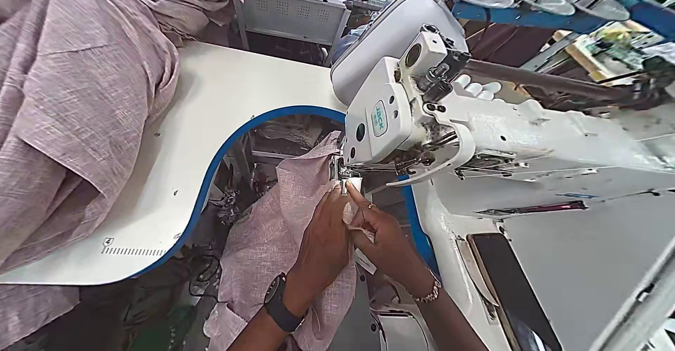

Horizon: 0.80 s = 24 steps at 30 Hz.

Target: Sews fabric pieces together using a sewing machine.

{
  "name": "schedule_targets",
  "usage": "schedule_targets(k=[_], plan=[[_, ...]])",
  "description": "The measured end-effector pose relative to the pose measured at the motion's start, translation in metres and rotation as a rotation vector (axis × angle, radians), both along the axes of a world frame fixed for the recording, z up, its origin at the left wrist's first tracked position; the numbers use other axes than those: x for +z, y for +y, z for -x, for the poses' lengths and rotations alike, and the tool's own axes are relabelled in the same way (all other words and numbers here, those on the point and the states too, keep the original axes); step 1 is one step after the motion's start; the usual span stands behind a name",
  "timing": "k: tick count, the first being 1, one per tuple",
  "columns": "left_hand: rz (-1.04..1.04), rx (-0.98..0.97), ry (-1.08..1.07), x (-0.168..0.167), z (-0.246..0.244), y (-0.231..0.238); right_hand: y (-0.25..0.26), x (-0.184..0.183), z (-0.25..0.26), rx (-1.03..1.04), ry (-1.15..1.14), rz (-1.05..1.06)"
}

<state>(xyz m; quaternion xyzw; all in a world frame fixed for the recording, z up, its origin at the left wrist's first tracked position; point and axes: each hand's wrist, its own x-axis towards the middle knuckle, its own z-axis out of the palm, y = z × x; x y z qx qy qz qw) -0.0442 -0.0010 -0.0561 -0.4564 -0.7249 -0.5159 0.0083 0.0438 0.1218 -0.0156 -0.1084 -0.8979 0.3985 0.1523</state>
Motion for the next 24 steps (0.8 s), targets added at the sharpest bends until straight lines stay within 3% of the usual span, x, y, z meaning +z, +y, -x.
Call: schedule_targets(k=[2, 6, 9, 12, 19, 24], plan=[[0.002, -0.002, 0.014, 0.0, 0.002, 0.003, 0.003, -0.007, 0.007, 0.019, 0.045, 0.121], [0.002, 0.015, 0.028, 0.001, 0.005, 0.008, -0.002, -0.013, 0.003, -0.075, 0.177, 0.079], [0.006, 0.018, -0.007, 0.003, 0.003, 0.009, -0.002, -0.011, 0.003, -0.108, 0.147, 0.35], [0.003, 0.028, -0.009, 0.003, 0.003, 0.011, 0.004, -0.01, 0.006, -0.1, 0.131, 0.406], [-0.06, 0.097, -0.073, -0.003, 0.004, 0.017, -0.028, -0.017, 0.002, -0.288, 0.218, -0.214], [-0.02, 0.145, -0.07, 0.0, 0.016, 0.027, -0.023, -0.011, 0.014, -0.316, 0.206, -0.356]])
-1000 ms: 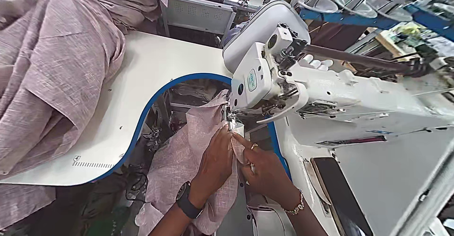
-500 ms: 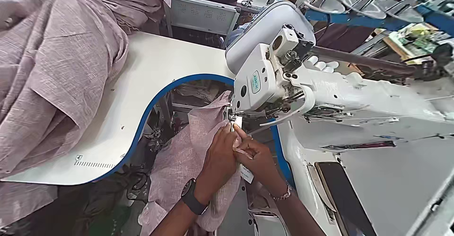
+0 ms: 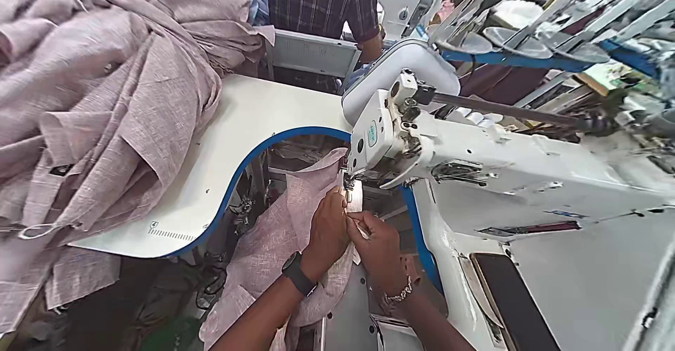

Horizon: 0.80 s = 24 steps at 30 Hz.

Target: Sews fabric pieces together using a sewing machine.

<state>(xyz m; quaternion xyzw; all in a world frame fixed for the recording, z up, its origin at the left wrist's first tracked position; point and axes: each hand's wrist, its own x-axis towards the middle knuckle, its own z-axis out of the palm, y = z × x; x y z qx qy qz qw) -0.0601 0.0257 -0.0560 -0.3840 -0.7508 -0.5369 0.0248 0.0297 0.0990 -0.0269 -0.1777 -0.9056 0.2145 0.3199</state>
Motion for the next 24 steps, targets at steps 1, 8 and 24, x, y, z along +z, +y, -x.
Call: schedule_targets(k=[1, 8, 24], plan=[[0.043, -0.017, -0.006, 0.003, 0.002, -0.006, -0.004, 0.011, -0.003, -0.013, -0.085, 0.009], [0.49, -0.304, -0.353, 0.056, -0.044, -0.087, -0.005, 0.068, -0.088, -0.001, -0.441, -0.41], [0.135, -0.173, -0.256, 0.023, -0.063, -0.086, -0.072, 0.053, -0.061, 0.106, -0.409, -0.511]])
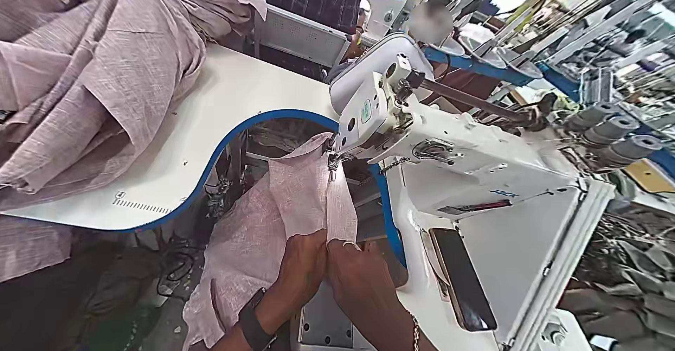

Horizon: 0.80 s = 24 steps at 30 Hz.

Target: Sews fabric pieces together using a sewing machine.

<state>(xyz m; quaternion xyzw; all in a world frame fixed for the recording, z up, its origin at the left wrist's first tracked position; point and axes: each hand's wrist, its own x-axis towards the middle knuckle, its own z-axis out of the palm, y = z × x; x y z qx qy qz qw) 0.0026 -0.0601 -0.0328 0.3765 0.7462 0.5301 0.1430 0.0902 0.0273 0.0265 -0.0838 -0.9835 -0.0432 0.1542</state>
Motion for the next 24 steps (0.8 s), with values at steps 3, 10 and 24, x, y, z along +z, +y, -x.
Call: schedule_targets(k=[3, 10, 24], plan=[[-0.108, -0.063, -0.234, -0.018, 0.021, 0.01, 0.001, 0.011, 0.017, -0.059, -0.228, 0.141], [-0.221, -0.059, -0.367, -0.029, 0.047, 0.043, 0.033, 0.025, 0.051, -0.221, -0.464, 0.482], [-0.046, -0.135, -0.115, -0.006, 0.02, 0.011, 0.012, 0.0, 0.0, -0.003, -0.063, 0.096]])
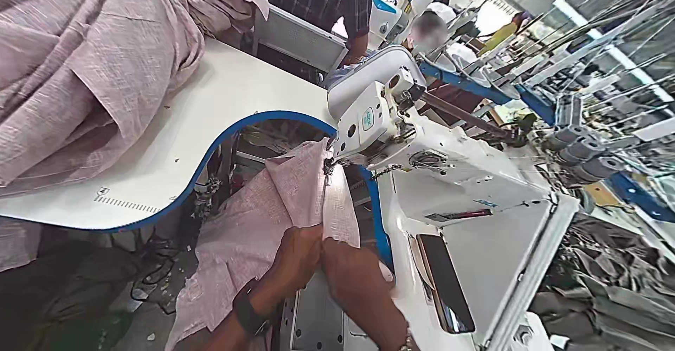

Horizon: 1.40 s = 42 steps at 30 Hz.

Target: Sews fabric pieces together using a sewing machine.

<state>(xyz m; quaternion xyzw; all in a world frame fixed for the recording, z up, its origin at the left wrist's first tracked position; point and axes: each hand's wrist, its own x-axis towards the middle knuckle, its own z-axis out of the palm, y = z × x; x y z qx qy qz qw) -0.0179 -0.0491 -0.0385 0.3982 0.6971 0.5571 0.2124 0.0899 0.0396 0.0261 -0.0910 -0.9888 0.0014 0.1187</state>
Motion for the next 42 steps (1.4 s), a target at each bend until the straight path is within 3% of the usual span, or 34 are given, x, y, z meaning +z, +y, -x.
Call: schedule_targets(k=[3, 9, 11, 12, 14, 16, 17, 19, 20, 21, 23, 25, 26, 30, 34, 37, 39, 42], plan=[[-0.098, -0.006, -0.101, -0.022, -0.002, -0.013, -0.012, -0.005, 0.018, -0.036, -0.032, -0.054], [-0.285, -0.123, -0.382, -0.031, 0.031, 0.02, -0.004, 0.019, 0.048, -0.25, -0.375, 0.082], [-0.312, -0.07, -0.364, -0.029, 0.033, 0.026, 0.0, -0.003, 0.045, -0.245, -0.115, 0.064], [-0.258, -0.049, -0.32, -0.027, 0.029, 0.018, 0.001, -0.02, 0.033, -0.229, 0.045, 0.027], [-0.026, -0.024, -0.165, -0.015, 0.02, -0.018, 0.003, -0.031, 0.001, -0.263, 0.111, 0.011], [0.16, -0.038, -0.037, -0.022, 0.024, -0.062, 0.015, -0.026, -0.024, -0.377, -0.172, 0.104], [0.246, -0.044, 0.006, -0.03, 0.035, -0.077, 0.028, -0.018, -0.021, -0.465, -0.502, 0.275], [0.367, -0.034, 0.071, -0.031, 0.053, -0.093, 0.063, -0.042, -0.013, -0.393, -0.885, 0.546], [0.321, 0.035, 0.141, -0.022, 0.055, -0.087, 0.084, -0.058, -0.007, -0.28, -0.91, 0.62], [0.238, 0.116, 0.206, -0.008, 0.051, -0.077, 0.103, -0.065, 0.0, -0.178, -0.83, 0.686], [0.109, 0.165, 0.263, 0.018, 0.029, -0.071, 0.118, -0.049, -0.004, -0.135, -0.414, 0.937], [0.064, 0.087, 0.262, 0.022, -0.004, -0.072, 0.099, -0.008, -0.032, -0.184, 0.02, 1.212], [0.076, 0.044, 0.252, 0.018, -0.018, -0.071, 0.076, -0.001, -0.048, -0.143, 0.152, 1.235], [0.053, 0.098, 0.166, -0.015, -0.053, -0.065, -0.007, -0.038, -0.084, 0.031, 0.189, 1.063], [-0.087, 0.06, 0.12, -0.015, -0.042, -0.057, 0.021, -0.012, -0.085, 0.08, 0.189, 0.929], [-0.138, 0.061, 0.242, -0.019, -0.048, -0.052, -0.005, -0.003, -0.062, 0.158, 0.083, 0.483], [-0.164, 0.123, 0.296, -0.028, -0.053, -0.046, -0.032, -0.007, -0.05, 0.105, -0.041, 0.244], [-0.222, 0.198, 0.263, -0.036, -0.038, -0.03, -0.041, 0.001, -0.037, -0.054, -0.185, 0.126]])
